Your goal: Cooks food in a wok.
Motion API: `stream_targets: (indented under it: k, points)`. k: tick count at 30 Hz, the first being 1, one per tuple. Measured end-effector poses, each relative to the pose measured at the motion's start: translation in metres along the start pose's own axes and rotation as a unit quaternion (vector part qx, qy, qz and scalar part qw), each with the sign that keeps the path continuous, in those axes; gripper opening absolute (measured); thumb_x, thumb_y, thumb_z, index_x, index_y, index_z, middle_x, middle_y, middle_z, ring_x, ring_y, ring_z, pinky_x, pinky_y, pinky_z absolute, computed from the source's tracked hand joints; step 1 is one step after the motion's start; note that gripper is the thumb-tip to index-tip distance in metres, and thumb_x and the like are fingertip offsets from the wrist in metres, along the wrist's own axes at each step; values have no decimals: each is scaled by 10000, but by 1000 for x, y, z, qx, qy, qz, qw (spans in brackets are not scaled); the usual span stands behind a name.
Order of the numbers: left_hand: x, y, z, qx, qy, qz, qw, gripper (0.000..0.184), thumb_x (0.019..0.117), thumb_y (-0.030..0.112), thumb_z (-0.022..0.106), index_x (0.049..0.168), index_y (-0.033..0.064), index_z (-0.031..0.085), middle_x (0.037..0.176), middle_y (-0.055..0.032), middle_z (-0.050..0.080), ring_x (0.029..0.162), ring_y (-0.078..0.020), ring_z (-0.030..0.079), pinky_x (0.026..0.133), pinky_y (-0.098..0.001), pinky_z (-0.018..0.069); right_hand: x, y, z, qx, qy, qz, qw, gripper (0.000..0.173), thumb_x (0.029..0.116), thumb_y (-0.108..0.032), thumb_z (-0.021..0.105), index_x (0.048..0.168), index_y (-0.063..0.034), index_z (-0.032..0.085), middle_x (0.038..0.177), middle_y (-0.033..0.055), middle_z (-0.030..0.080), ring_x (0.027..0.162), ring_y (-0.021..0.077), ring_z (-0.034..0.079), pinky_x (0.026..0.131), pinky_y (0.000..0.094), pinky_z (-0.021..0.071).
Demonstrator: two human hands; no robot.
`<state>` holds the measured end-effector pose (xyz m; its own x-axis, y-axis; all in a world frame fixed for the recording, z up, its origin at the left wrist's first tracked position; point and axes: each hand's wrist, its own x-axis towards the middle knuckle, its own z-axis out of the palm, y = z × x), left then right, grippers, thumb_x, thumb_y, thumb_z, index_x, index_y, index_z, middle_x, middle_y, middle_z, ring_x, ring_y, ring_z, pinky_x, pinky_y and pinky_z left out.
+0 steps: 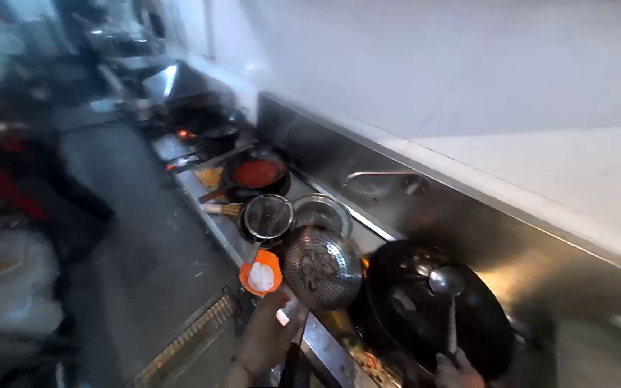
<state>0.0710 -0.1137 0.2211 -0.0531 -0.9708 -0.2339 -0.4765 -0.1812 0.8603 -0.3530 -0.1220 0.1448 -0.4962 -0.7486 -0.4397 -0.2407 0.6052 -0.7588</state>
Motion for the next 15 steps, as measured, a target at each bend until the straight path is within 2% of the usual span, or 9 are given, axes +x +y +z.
stream_targets:
  k: [1,2,4,5,6,7,9,13,15]
  points:
    - [-4,0,-5,-3,9,4,1000,595,951,413,701,1381,24,572,1324,-164,639,1223,-262,633,1064,-443,522,-12,3,2,-62,15,25,998,538,1011,-166,556,1514,-16,438,1100,206,686,807,254,686,730,471,589]
    - [-8,-2,-9,-14,19,2,1000,591,952,397,713,1376,10,572,1309,-174,645,1208,-270,642,1043,-450,536,-28,-2,6,-71,5,43,997,488,1018,-182,562,1468,-14,475,1072,183,678,789,227,673,714,443,584]
    - [-13,-11,-8,-35,31,-28,999,579,958,378,718,1369,-2,566,1284,-182,654,1177,-270,664,1012,-449,561,-33,-12,7,105,-68,59,990,283,1069,-197,456,1332,-97,484,758,0,522,479,67,449,416,232,413]
    - [-13,-18,-5,-40,32,-44,998,568,962,375,713,1361,-2,564,1257,-174,663,1151,-258,675,994,-438,573,-19,-13,7,205,-86,61,973,226,1083,-223,432,1285,-138,486,695,-34,514,409,31,396,349,188,364]
    - [-15,-23,0,-44,30,-58,997,557,963,373,709,1353,0,567,1233,-163,675,1129,-245,684,981,-428,579,-5,-8,10,230,-62,46,970,293,1094,-219,446,1378,-156,479,725,-14,524,405,39,379,338,196,347]
    - [-19,-25,3,-44,24,-66,997,555,963,378,704,1354,8,569,1226,-151,679,1123,-235,686,977,-422,580,2,-1,16,168,-15,25,985,425,1092,-196,468,1514,-160,426,789,41,527,439,92,394,365,255,361]
    - [-25,-23,2,-50,25,-57,997,546,953,373,718,1344,16,585,1225,-142,687,1125,-229,689,975,-425,585,-10,2,27,26,43,43,998,514,1045,-153,520,1543,-104,399,913,207,616,587,268,560,524,463,495]
    - [-26,-34,0,-65,36,-54,996,542,960,360,713,1341,-3,582,1240,-170,673,1132,-248,683,977,-428,581,-18,-22,14,256,-71,86,960,203,1090,-188,427,1271,-125,491,691,-14,508,400,41,382,334,191,344]
    - [-29,-43,4,-41,13,-81,996,559,961,389,703,1351,9,579,1241,-158,675,1136,-243,680,995,-425,567,-2,-19,14,272,-22,65,960,358,1092,-179,466,1447,-134,467,740,9,508,422,56,375,349,203,328]
